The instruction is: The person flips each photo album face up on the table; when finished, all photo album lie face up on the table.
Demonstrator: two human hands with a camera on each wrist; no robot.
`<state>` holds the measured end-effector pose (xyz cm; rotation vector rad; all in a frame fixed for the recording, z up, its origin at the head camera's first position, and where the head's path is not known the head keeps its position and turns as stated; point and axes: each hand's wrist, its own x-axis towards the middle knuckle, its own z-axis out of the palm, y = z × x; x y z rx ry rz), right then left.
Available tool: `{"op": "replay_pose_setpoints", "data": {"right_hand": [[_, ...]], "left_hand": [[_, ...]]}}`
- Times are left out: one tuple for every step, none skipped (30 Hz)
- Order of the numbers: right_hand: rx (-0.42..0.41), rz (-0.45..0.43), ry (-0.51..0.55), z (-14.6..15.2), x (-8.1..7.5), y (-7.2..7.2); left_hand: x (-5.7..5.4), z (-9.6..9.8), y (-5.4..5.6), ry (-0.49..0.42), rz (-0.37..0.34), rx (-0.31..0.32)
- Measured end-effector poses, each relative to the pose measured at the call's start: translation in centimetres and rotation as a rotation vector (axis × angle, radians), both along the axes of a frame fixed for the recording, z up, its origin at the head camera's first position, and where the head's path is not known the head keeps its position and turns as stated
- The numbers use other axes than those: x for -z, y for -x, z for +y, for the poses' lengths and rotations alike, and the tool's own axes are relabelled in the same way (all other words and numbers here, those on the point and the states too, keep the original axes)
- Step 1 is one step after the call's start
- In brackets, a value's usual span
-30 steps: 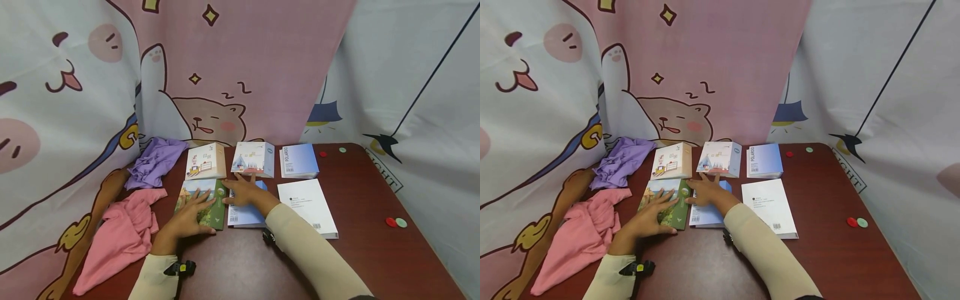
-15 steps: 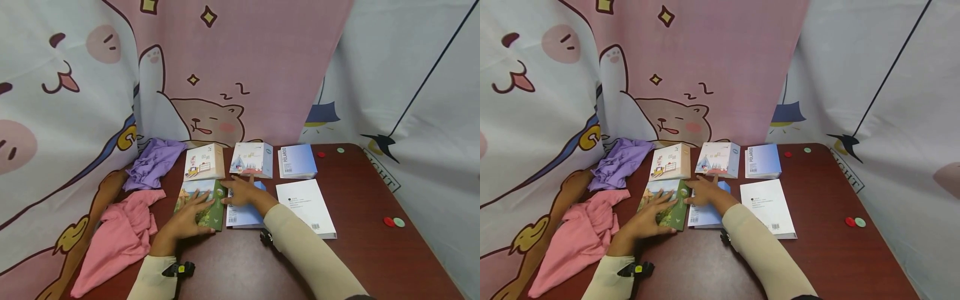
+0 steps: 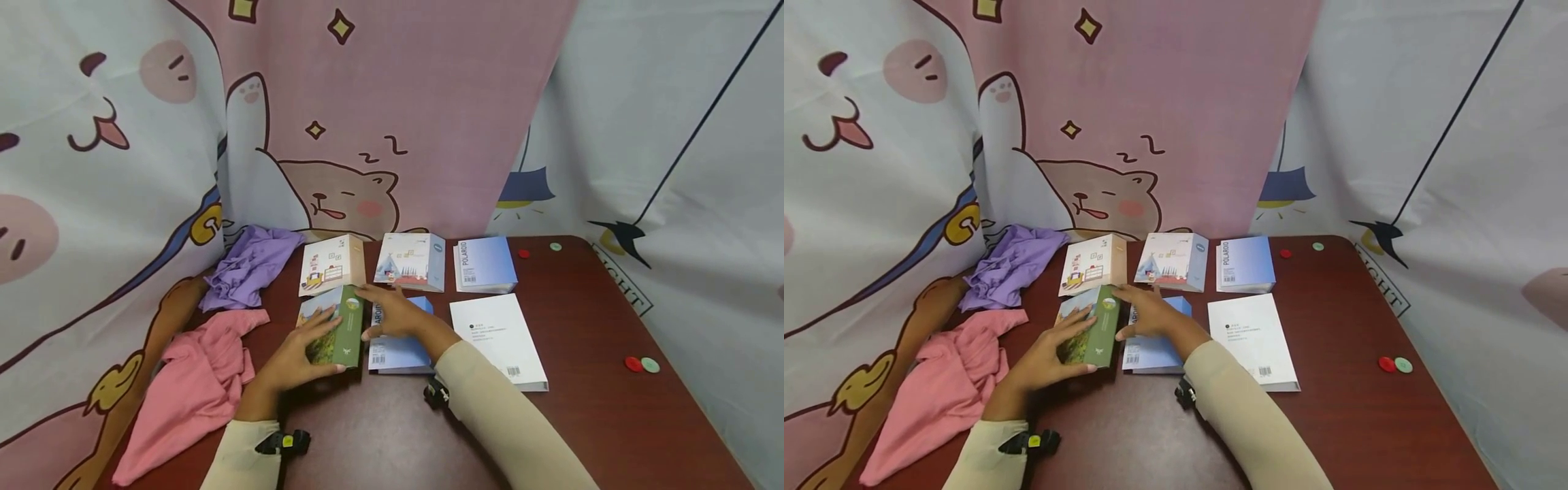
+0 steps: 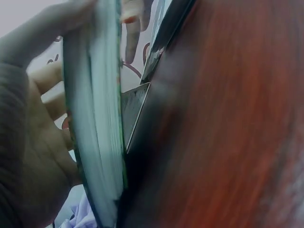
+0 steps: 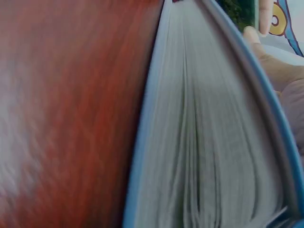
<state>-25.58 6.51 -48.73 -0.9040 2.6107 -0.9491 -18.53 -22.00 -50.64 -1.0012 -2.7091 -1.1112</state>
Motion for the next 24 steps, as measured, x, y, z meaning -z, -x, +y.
{"op": "replay_pose_setpoints", "data": {"right_hand": [[-0.002,0.008,0.025,0.0,0.1,0.0],[-0.003,0.017,0.050,0.1,0.2,-0.1],[-0.004,0.029,0.072,0.1,0.3,-0.2],[-0.004,0.035,0.097,0.0,0.4,-0.3],[-0.004,0.033,0.132,0.0,0.4,-0.4],[-0.003,0.030,0.168,0.0,0.4,-0.6],[0.001,0.025,0.207,-0.1,0.3,-0.8],[0.005,0.011,0.251,-0.2,0.3,-1.0],[0.009,-0.007,0.294,-0.4,0.2,-1.2],[0.008,-0.029,0.343,-0.6,0.2,-1.4],[0.005,-0.051,0.390,-0.8,0.2,-1.6],[0.007,-0.072,0.425,-1.1,0.3,-1.8],[0.007,-0.098,0.460,-1.4,0.4,-2.1],[0.007,-0.120,0.486,-1.7,0.5,-2.3],[0.010,-0.141,0.504,-1.9,0.6,-2.6],[0.010,-0.159,0.518,-2.2,0.7,-2.9],[0.015,-0.169,0.522,-2.5,0.8,-3.1],[0.022,-0.176,0.522,-2.7,0.9,-3.4],[0.025,-0.178,0.523,-2.9,0.9,-3.7],[0.026,-0.176,0.522,-3.1,1.0,-3.9],[0.026,-0.176,0.521,-3.3,1.1,-4.2],[0.023,-0.165,0.521,-3.5,1.1,-4.3],[0.023,-0.151,0.526,-3.7,1.2,-4.4],[0.022,-0.140,0.531,-3.8,1.2,-4.5]], "left_hand": [[0.0,0.0,0.0,-0.016,0.007,0.001],[-0.1,0.0,0.0,-0.030,0.013,0.001],[-0.1,-0.1,0.0,-0.048,0.017,0.003],[-0.1,-0.1,0.0,-0.068,0.025,0.007],[-0.1,-0.2,0.0,-0.089,0.034,0.010],[-0.2,-0.2,0.0,-0.116,0.039,0.014],[-0.2,-0.2,0.0,-0.142,0.046,0.017],[-0.3,-0.2,0.0,-0.172,0.048,0.022],[-0.3,-0.2,0.0,-0.201,0.047,0.028],[-0.4,-0.2,0.0,-0.228,0.045,0.033],[-0.4,-0.2,0.0,-0.255,0.035,0.039],[-0.5,-0.1,0.0,-0.283,0.025,0.049],[-0.5,-0.1,-0.1,-0.307,0.012,0.058],[-0.5,-0.1,-0.1,-0.331,-0.002,0.068],[-0.4,-0.1,-0.2,-0.350,-0.013,0.074],[-0.4,0.0,-0.3,-0.367,-0.019,0.081],[-0.4,0.0,-0.4,-0.383,-0.025,0.087],[-0.4,0.0,-0.4,-0.401,-0.032,0.097],[-0.3,0.1,-0.5,-0.420,-0.039,0.102],[-0.3,0.1,-0.5,-0.439,-0.042,0.109],[-0.3,0.1,-0.5,-0.458,-0.044,0.115],[-0.3,0.1,-0.5,-0.482,-0.048,0.126],[-0.3,0.1,-0.5,-0.511,-0.059,0.143],[-0.3,0.2,-0.6,-0.539,-0.067,0.160]]}}
